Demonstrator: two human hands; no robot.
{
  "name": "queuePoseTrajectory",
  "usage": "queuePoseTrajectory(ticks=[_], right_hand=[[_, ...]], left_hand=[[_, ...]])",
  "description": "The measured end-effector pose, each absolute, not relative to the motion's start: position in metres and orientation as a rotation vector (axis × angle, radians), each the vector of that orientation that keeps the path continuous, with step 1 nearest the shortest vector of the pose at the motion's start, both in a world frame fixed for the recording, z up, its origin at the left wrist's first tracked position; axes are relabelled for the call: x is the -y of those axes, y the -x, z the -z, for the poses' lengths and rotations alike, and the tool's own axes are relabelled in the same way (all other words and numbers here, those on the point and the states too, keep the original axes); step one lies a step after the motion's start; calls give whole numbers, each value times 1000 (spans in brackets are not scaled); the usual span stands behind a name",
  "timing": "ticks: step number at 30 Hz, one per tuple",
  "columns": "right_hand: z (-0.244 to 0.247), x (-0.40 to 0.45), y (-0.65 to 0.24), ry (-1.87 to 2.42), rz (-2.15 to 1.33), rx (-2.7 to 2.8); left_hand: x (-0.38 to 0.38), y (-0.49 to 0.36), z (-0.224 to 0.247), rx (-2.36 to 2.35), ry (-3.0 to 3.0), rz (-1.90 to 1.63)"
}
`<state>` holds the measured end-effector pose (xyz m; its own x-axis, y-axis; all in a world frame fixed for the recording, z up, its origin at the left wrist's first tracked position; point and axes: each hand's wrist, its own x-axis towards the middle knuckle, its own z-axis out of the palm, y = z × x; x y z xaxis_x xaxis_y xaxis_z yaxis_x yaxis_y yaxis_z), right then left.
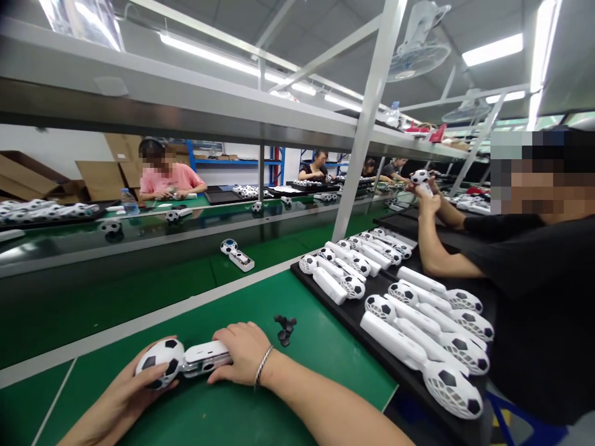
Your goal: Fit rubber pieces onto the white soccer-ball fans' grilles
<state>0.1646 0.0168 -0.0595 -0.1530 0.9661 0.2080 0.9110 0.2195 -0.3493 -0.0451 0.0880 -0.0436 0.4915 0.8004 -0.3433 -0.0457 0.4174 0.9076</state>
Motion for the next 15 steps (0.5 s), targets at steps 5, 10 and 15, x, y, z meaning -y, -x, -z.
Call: queuePoseTrajectory(ticks=[5,10,15], right_hand=[[57,-16,-163,1800,-157,2173],[55,-16,-161,1824,-136,2210],[52,-13,-159,1877,-120,2189]], left_hand=[[-89,46,46,-918,-1014,-639],[-87,44,48,-935,-1018,-680],[-86,41,48,-943,-1021,-694]])
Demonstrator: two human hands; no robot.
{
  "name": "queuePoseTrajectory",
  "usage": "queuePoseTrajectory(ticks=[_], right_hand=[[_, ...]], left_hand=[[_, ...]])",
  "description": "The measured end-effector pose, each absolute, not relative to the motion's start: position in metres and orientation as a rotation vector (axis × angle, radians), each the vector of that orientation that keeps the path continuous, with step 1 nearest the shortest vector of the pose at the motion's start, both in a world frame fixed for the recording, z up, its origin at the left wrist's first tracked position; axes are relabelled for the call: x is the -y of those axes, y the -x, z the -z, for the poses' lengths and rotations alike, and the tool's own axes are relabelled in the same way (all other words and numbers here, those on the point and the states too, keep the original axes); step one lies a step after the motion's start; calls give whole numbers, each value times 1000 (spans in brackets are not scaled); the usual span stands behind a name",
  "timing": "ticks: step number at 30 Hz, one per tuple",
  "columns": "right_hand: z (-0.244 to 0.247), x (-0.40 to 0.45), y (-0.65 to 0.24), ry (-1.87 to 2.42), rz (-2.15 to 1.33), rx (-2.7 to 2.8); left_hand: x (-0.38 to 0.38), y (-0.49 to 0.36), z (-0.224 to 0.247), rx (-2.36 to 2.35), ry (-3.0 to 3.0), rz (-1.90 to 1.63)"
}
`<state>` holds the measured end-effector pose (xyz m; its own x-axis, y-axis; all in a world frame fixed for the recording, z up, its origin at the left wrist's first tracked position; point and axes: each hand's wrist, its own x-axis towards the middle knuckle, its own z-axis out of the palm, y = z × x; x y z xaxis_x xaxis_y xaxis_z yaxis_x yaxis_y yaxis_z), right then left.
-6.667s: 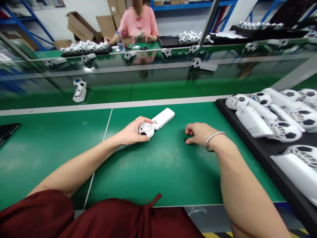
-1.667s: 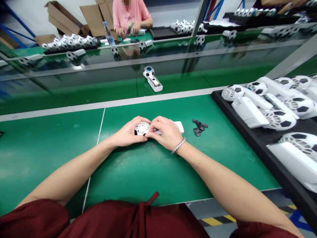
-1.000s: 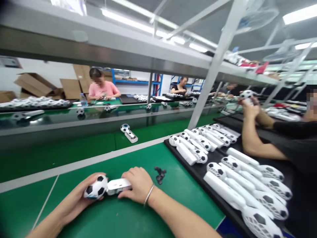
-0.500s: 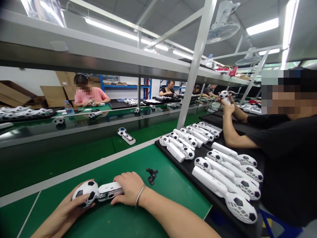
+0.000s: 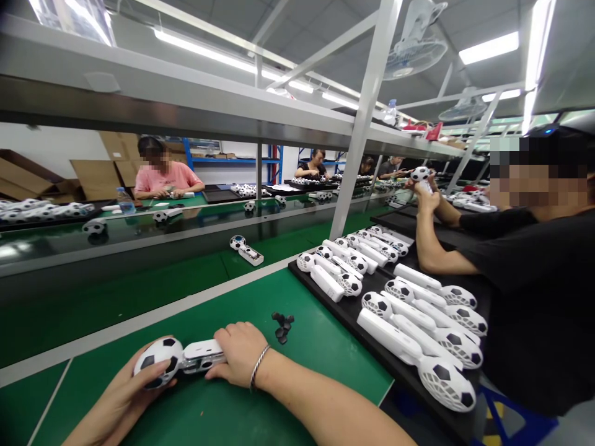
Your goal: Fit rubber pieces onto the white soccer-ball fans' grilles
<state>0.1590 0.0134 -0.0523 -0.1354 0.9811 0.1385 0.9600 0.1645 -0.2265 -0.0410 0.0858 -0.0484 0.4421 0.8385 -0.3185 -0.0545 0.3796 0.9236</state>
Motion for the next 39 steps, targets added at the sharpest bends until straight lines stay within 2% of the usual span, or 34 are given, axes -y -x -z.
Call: queuePoseTrajectory(ticks=[26,29,34,39], right_hand=[[50,-9,-157,1885,-223,2125],[48,-9,-158,1898,-348,2031],[42,-6,-154,1862,-786,1635],[43,-4,-144,1742,-962,1520]], left_hand=[[-73,34,38,-982,-996,-768],[-76,35,41,-965,-1001,-765],[-76,36,44,-914,-955,-703],[-60,22,46,-788,-812,-564]])
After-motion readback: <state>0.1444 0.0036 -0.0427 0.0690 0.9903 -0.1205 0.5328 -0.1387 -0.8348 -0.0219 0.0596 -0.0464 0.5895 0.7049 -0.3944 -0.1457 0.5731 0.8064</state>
